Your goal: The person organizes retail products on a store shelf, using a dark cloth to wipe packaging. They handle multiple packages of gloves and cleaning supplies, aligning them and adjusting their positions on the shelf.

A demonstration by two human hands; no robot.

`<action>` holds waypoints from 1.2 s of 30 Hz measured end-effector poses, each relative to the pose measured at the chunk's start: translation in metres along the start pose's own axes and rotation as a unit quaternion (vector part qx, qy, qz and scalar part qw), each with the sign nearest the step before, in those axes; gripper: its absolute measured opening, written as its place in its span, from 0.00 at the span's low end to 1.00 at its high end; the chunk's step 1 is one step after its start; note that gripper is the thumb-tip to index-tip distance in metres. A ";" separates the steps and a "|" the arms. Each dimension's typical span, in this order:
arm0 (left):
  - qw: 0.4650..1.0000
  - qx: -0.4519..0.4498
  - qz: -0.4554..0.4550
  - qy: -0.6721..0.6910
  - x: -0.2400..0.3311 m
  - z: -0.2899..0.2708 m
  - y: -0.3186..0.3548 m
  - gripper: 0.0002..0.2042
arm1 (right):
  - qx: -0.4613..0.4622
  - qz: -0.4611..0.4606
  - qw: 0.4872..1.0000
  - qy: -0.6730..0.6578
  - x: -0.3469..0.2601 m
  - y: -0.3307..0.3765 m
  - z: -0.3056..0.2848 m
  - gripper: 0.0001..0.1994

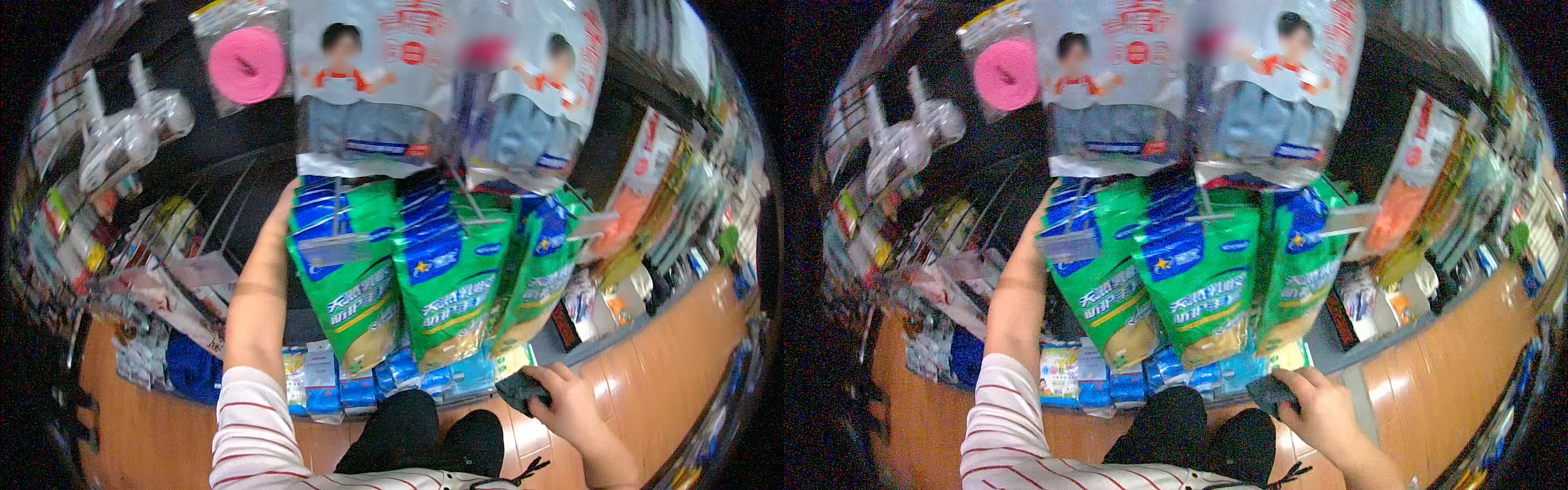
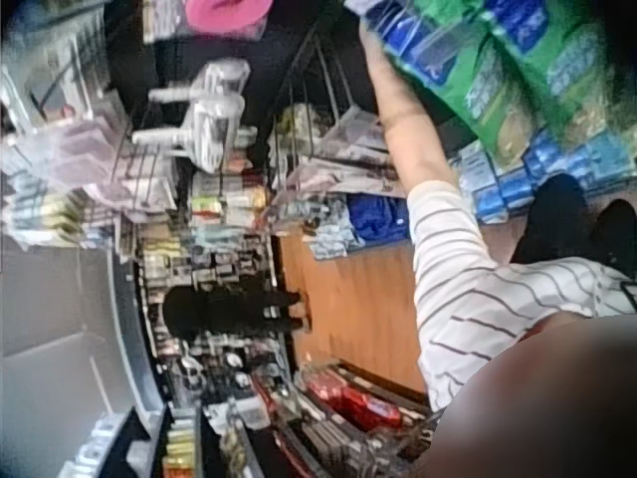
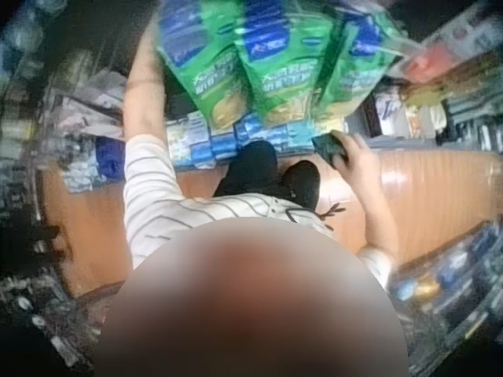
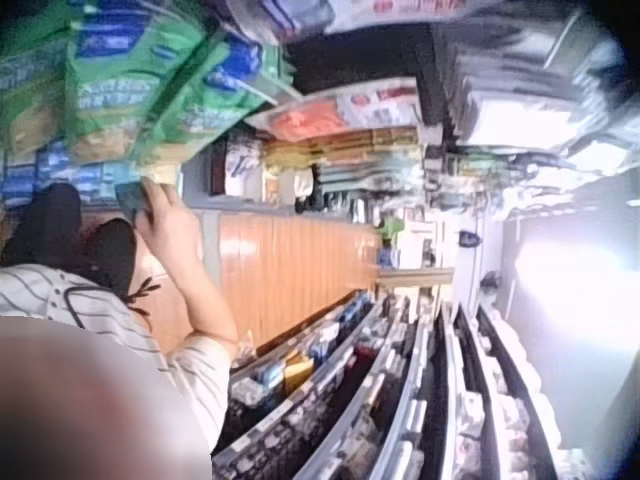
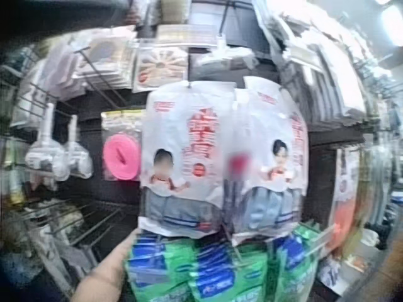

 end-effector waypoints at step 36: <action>0.989 0.015 0.061 -0.131 0.008 0.001 -0.030 0.13 | -0.011 0.011 1.000 0.017 -0.008 -0.001 -0.006 0.21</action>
Point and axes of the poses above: each hand's wrist, its own y-axis away from the middle knuckle, its own z-axis out of the palm, x = y × z, the point moved 5 cm from there along -y, towards the middle knuckle, and after that the axes turned 3 degrees about -y, right-handed, at the moved point
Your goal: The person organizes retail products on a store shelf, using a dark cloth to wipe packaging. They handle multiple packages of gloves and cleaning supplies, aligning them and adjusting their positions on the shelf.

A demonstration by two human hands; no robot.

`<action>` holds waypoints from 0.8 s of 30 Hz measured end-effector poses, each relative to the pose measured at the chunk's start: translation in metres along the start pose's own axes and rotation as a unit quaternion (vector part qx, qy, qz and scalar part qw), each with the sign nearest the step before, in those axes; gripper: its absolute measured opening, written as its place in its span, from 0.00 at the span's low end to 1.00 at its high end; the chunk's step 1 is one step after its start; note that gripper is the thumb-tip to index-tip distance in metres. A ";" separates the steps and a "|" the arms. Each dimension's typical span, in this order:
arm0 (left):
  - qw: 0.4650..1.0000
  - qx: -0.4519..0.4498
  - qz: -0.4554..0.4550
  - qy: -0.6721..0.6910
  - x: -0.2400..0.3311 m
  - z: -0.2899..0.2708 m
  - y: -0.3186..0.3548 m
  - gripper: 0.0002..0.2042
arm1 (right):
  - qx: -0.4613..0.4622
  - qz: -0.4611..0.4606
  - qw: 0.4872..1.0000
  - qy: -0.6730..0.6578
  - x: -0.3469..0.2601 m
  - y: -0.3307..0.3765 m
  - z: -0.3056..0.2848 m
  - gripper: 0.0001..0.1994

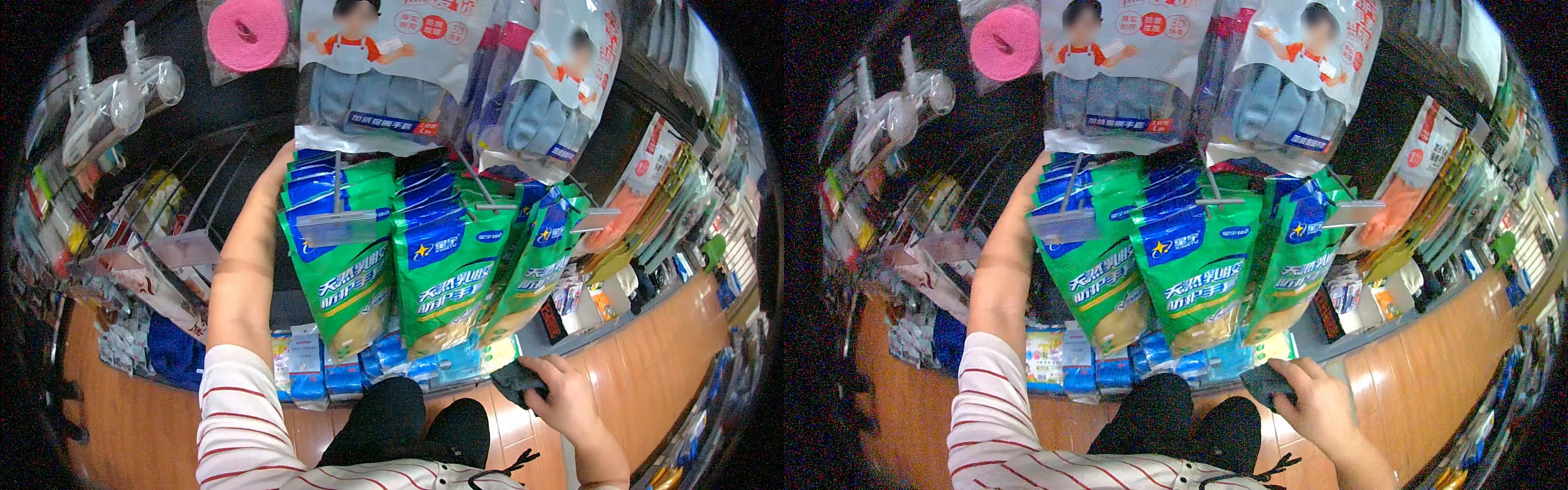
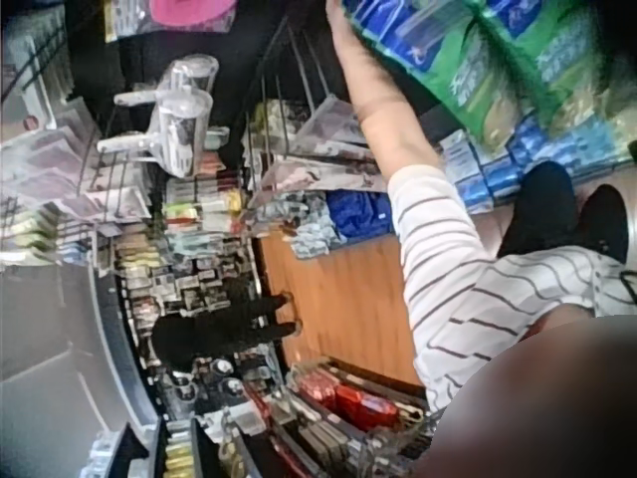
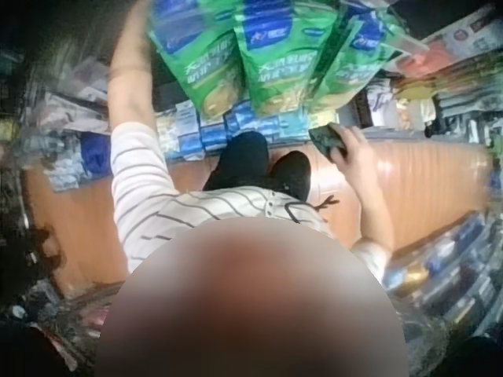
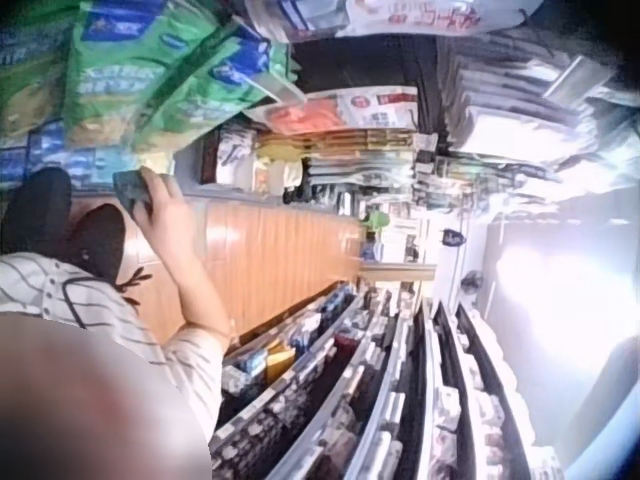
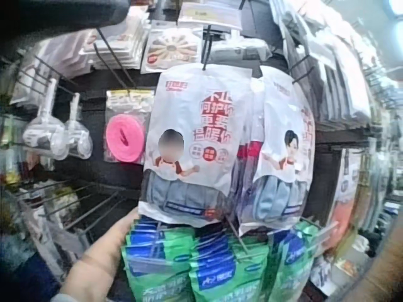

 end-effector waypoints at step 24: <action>0.931 0.262 0.167 -0.192 -0.048 0.079 0.229 0.19 | 0.247 -0.267 0.931 -0.032 -0.032 -0.095 0.006 0.27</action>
Point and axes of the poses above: each hand's wrist, its own y-axis away from the middle knuckle, its own z-axis out of the palm, x = y × z, the point moved 5 cm from there along -y, towards the middle knuckle, and after that the axes turned 3 degrees about -y, right-handed, at the moved point
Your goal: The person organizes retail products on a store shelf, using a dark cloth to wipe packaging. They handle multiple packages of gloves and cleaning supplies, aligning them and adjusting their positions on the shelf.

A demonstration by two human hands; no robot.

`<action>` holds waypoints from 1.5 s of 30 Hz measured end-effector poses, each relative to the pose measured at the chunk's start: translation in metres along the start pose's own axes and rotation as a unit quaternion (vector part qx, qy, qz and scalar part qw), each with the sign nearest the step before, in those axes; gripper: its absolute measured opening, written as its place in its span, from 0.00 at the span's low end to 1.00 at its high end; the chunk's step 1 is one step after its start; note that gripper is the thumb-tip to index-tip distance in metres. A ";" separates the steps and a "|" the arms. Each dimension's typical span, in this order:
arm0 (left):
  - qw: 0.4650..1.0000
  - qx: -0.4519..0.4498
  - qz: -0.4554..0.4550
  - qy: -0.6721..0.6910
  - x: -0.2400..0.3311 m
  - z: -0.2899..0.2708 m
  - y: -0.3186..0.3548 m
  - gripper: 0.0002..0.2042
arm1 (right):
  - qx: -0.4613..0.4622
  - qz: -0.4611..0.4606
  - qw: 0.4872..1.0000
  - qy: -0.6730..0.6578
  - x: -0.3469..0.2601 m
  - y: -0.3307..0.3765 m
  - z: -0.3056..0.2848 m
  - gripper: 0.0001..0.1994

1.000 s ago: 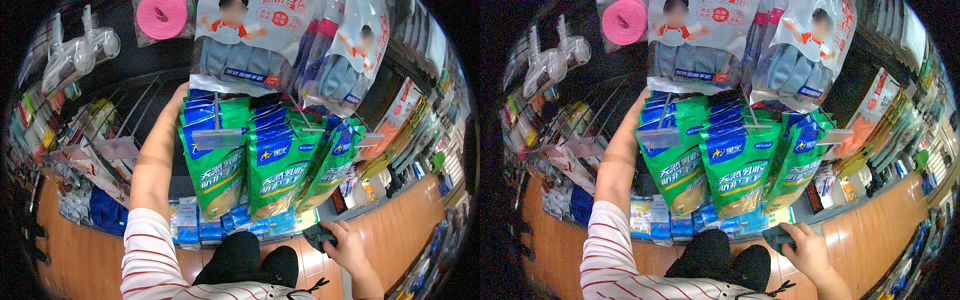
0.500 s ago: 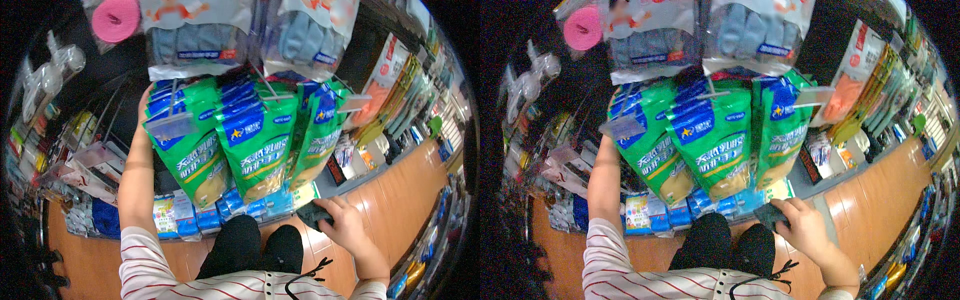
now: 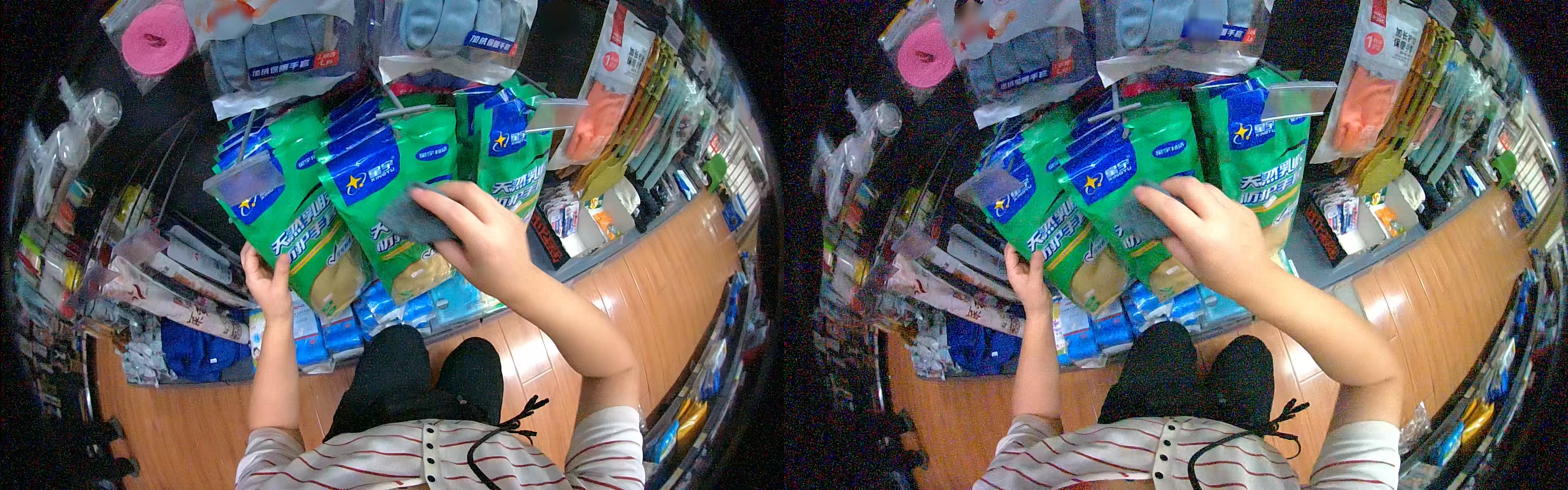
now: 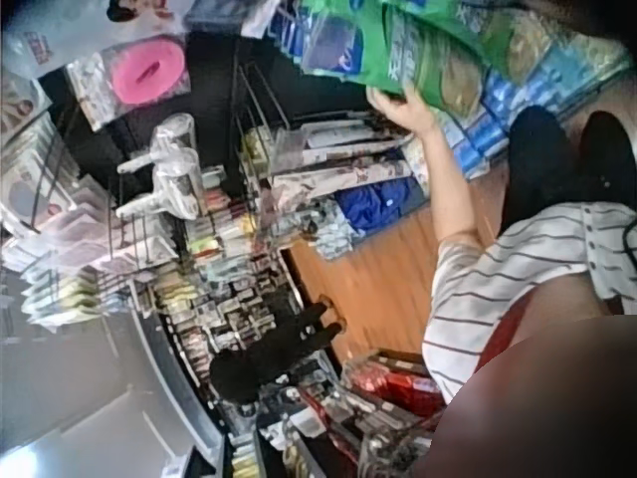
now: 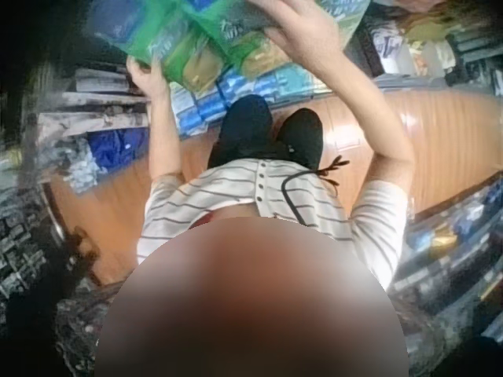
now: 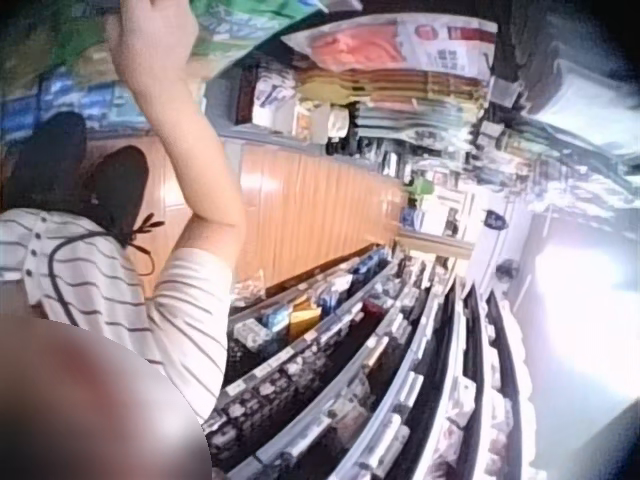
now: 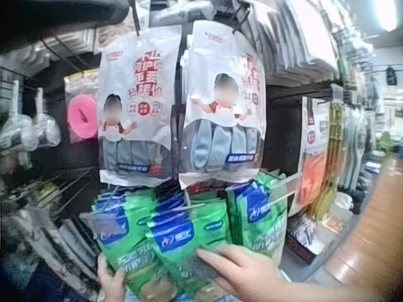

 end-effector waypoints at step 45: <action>0.987 -0.037 -0.132 0.086 -0.005 -0.009 0.022 0.14 | 0.033 -0.189 0.978 0.075 -0.003 0.020 0.006 0.15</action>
Point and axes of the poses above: each hand's wrist, its own y-axis away from the middle knuckle, its own z-axis out of the palm, x = y × z, the point moved 5 cm from there along -y, towards the middle knuckle, and after that the axes turned 3 degrees about -y, right-handed, at the moved point
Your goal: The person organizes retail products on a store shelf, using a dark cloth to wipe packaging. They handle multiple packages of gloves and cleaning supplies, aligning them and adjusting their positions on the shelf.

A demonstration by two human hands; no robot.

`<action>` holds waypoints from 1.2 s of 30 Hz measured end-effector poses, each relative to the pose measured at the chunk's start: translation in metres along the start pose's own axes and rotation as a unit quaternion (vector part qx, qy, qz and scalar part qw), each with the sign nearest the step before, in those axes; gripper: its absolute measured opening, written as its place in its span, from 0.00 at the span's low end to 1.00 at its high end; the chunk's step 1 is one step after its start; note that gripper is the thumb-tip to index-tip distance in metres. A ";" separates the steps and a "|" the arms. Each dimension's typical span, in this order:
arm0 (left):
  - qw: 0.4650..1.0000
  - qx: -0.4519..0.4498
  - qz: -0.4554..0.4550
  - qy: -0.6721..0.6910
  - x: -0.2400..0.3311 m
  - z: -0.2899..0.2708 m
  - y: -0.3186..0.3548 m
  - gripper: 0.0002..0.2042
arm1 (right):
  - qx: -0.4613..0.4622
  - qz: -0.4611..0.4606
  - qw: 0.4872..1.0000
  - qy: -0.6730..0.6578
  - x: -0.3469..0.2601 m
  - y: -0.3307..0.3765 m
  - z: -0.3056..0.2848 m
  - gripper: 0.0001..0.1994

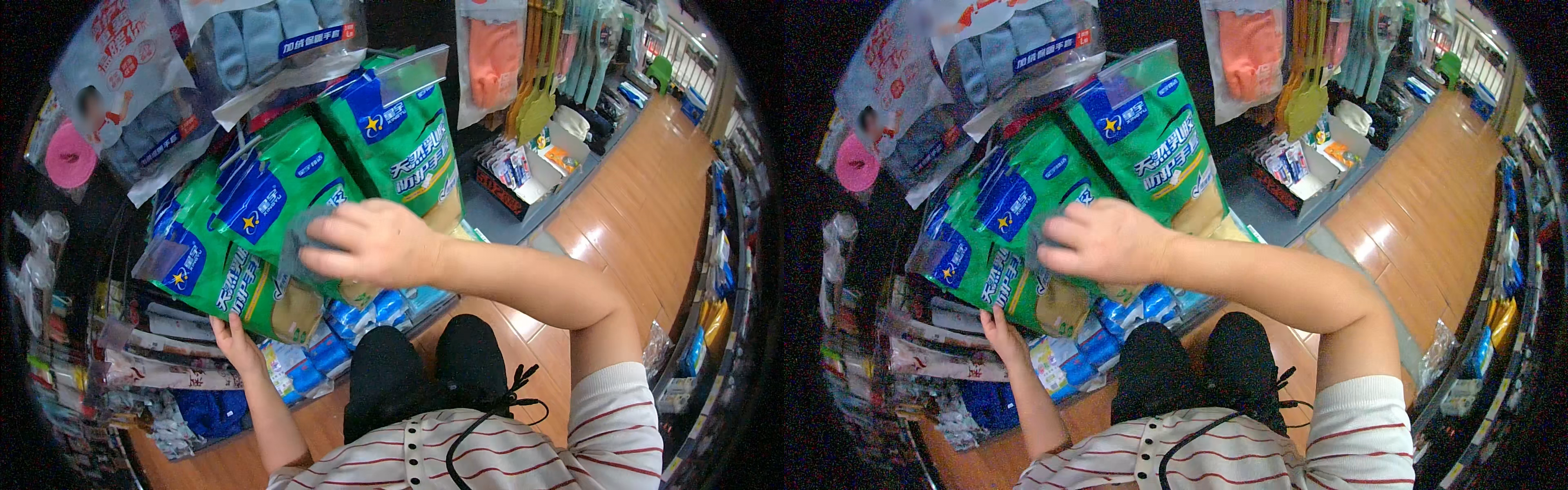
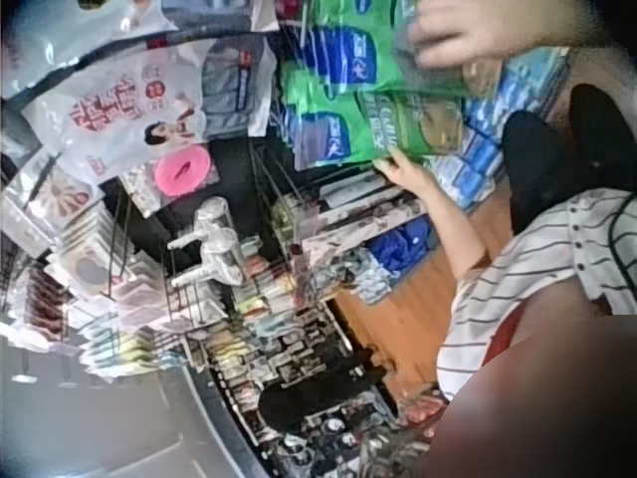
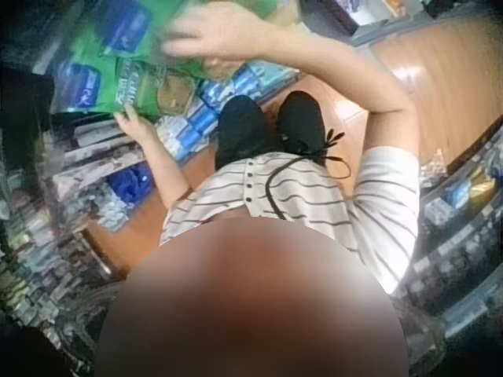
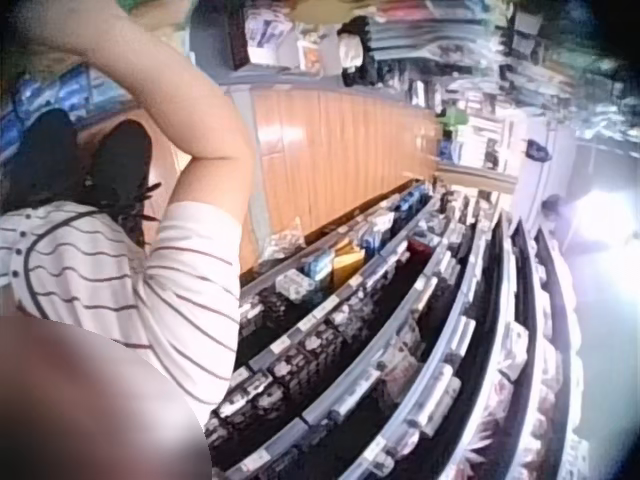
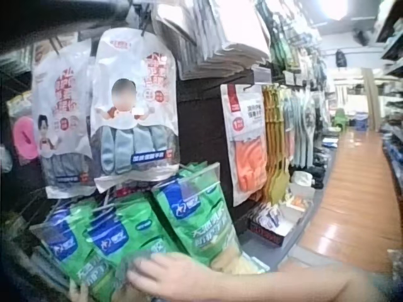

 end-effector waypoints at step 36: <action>0.958 0.109 0.132 -0.229 0.034 0.008 0.065 0.19 | -0.296 0.150 0.942 -0.055 0.028 0.235 0.061 0.17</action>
Point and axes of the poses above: each hand's wrist, its own y-axis away from the middle knuckle, its own z-axis out of the palm, x = y × z, the point moved 5 cm from there along -y, towards the middle knuckle, and after that the axes turned 3 degrees about -y, right-handed, at the moved point
